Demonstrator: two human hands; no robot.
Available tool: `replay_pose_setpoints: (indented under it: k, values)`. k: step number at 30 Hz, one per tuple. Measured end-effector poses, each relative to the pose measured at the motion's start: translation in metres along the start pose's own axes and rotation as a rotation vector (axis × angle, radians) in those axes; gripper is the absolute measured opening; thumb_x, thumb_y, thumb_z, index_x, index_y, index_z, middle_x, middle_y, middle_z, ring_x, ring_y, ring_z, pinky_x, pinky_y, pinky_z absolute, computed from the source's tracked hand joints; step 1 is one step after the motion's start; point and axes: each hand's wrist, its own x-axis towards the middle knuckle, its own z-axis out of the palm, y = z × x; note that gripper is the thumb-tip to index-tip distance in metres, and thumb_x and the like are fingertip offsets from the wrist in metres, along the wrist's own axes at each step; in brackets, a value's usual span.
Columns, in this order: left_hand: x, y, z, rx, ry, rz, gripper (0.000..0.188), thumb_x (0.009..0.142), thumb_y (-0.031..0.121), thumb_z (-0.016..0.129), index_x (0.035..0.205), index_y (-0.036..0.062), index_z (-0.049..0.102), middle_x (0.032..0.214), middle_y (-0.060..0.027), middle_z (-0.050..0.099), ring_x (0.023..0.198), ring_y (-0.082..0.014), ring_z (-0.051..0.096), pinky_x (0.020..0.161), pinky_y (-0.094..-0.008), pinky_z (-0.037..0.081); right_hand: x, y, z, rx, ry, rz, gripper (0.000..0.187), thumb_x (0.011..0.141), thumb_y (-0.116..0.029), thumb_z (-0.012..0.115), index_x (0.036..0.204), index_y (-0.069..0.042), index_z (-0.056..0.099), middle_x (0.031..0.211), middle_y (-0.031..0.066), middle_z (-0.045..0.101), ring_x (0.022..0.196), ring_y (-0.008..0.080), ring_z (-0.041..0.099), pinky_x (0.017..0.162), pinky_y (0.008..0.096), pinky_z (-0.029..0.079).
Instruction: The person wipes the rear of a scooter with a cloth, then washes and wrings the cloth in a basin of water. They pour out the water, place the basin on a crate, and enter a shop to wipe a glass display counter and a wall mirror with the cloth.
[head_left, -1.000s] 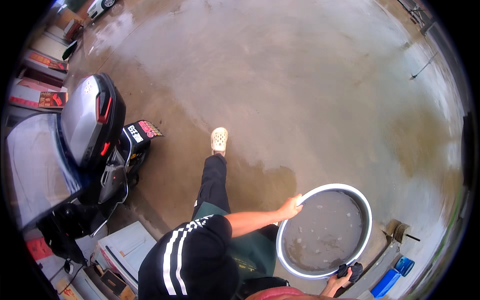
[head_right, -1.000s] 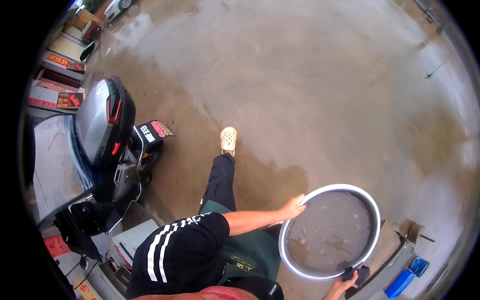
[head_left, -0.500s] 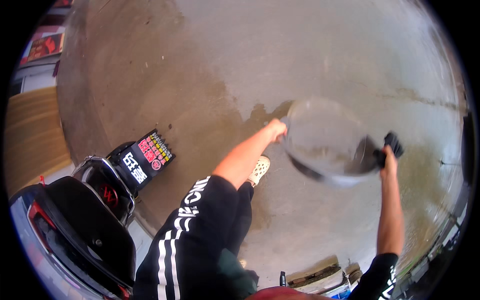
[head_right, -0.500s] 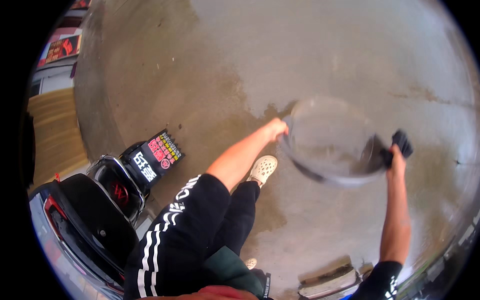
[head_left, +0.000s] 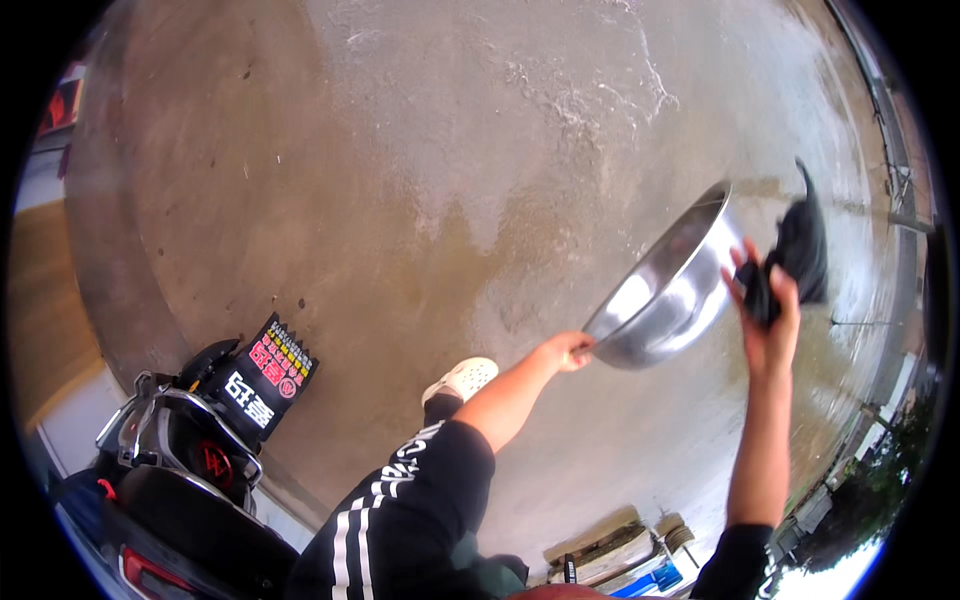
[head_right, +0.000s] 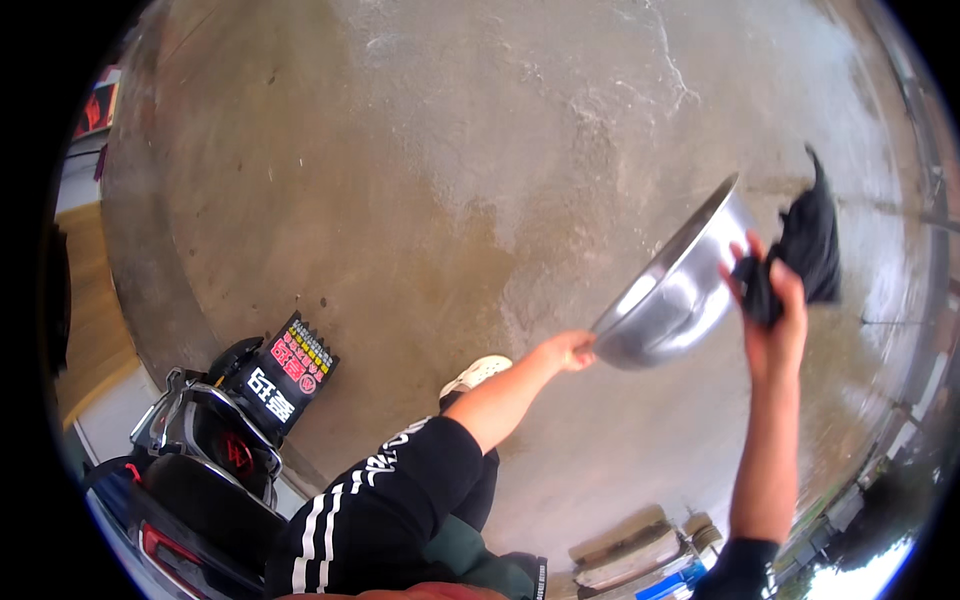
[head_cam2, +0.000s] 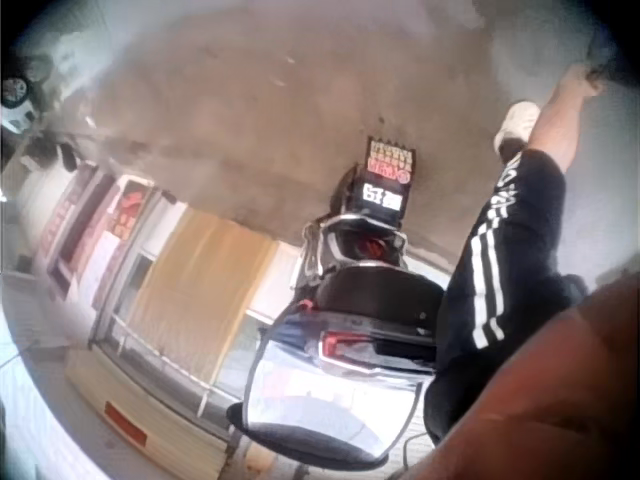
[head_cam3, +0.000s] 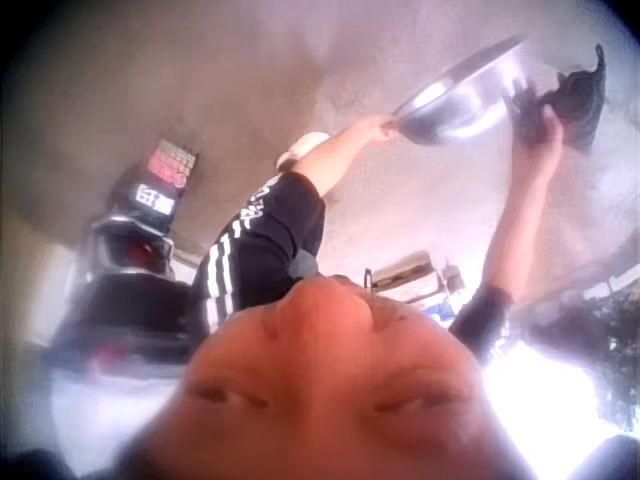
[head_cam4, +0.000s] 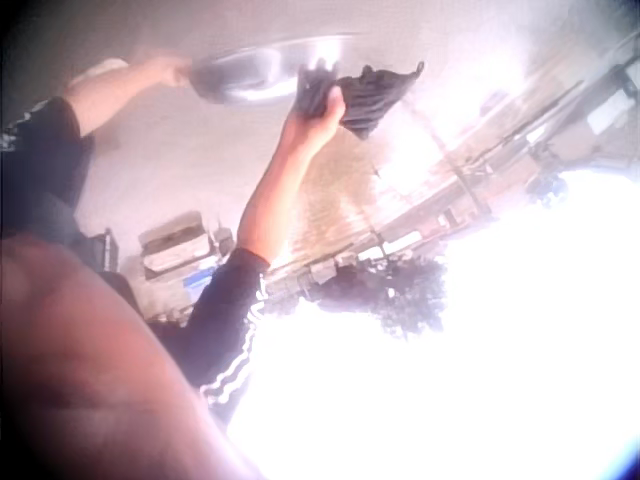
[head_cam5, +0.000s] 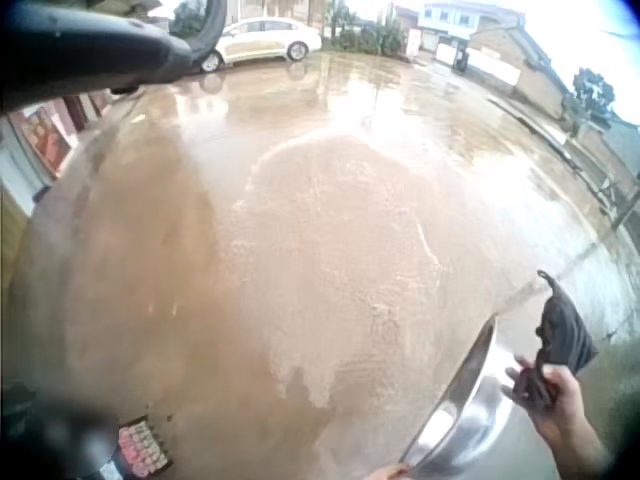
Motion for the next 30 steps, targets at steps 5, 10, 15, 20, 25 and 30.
replay_pose_setpoints:
  k: [5,10,15,20,25,30]
  values:
    - [0.036,-0.111,-0.04,-0.291,-0.35,-0.623,0.032,0.092,0.003,0.051,0.066,0.0134,0.034,0.06,0.0015,0.028,0.045,-0.0079,0.029,0.037,-0.0218,0.022,-0.262,0.069,-0.067,0.045,0.233,0.297,0.053,0.075,-0.029,0.075,0.117,-0.001,0.06,0.121,0.0147,0.06,0.113,0.0313,0.06,0.101,0.046,0.05]
    - [0.011,-0.171,-0.054,-0.452,-0.448,-0.821,0.03,0.088,0.002,0.047,0.066,0.0123,0.031,0.062,0.0023,0.027,0.05,-0.008,0.026,0.039,-0.0236,0.019,-0.513,0.146,-0.219,0.111,0.737,0.8,0.043,0.09,-0.023,0.069,0.125,0.001,0.061,0.126,0.0147,0.064,0.119,0.0308,0.06,0.109,0.0463,0.047]
    - [-0.036,-0.133,-0.013,-0.432,-0.444,-0.863,0.028,0.087,0.0,0.045,0.066,0.0116,0.03,0.063,0.0022,0.026,0.051,-0.0077,0.024,0.039,-0.0235,0.019,-0.541,0.163,-0.269,-0.121,0.76,0.883,0.047,0.095,-0.032,0.066,0.13,-0.001,0.06,0.116,0.011,0.06,0.107,0.0264,0.058,0.094,0.0439,0.048]
    - [-0.139,-0.117,0.049,-0.226,-0.661,-0.722,0.019,0.097,0.011,0.047,0.08,0.0045,0.043,0.07,-0.0006,0.035,0.055,-0.01,0.029,0.041,-0.0242,0.023,-0.532,0.141,-0.217,0.029,0.691,0.795,0.036,0.092,-0.034,0.07,0.116,-0.007,0.066,0.106,0.0063,0.065,0.101,0.0233,0.06,0.091,0.0407,0.049]
    - [-0.228,-0.156,0.117,0.186,-0.558,-0.476,0.022,0.102,0.018,0.046,0.099,-0.003,0.051,0.074,-0.002,0.037,0.058,-0.0111,0.032,0.041,-0.0245,0.025,-0.604,0.119,-0.212,0.296,0.696,0.573,0.026,0.09,-0.036,0.073,0.102,-0.013,0.072,0.097,0.0015,0.07,0.095,0.0203,0.062,0.088,0.0374,0.05]
    - [-0.295,-0.202,0.131,0.135,-0.529,-0.552,0.041,0.103,0.027,0.043,0.127,-0.0055,0.039,0.079,-0.0035,0.04,0.06,-0.0132,0.04,0.04,-0.0252,0.03,-0.735,0.154,-0.216,0.516,0.839,0.219,0.026,0.083,-0.01,0.069,0.106,-0.001,0.062,0.099,0.0122,0.066,0.093,0.0291,0.067,0.088,0.0497,0.058]
